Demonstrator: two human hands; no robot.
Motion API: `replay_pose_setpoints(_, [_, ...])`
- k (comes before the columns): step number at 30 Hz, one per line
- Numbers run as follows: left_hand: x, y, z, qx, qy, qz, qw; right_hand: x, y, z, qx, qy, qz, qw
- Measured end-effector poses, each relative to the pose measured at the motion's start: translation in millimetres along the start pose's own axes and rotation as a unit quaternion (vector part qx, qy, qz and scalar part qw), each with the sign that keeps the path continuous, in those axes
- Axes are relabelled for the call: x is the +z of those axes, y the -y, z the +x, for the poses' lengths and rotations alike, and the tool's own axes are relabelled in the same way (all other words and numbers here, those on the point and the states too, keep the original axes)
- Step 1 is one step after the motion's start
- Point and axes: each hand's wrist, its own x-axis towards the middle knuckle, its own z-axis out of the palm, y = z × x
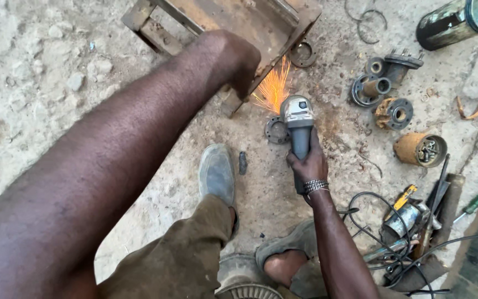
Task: The person uses an angle grinder to clean and smooth the surfaces of several small metal parts on the floor. The person holds each part with the left hand and grinds it with the right hand, producing sparks, then sets the part aside and picks up the next one.
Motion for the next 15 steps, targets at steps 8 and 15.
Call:
replay_pose_setpoints(8, [-1.2, 1.6, -9.3, -0.032, -0.004, -0.036, 0.999, -5.4, -9.9, -1.3, 0.004, 0.031, -0.042, 0.999])
replay_pose_setpoints(15, [-16.2, -1.3, -10.8, -0.032, -0.002, -0.018, 0.999, -4.6, -16.7, -9.8, -0.062, 0.030, -0.093, 0.993])
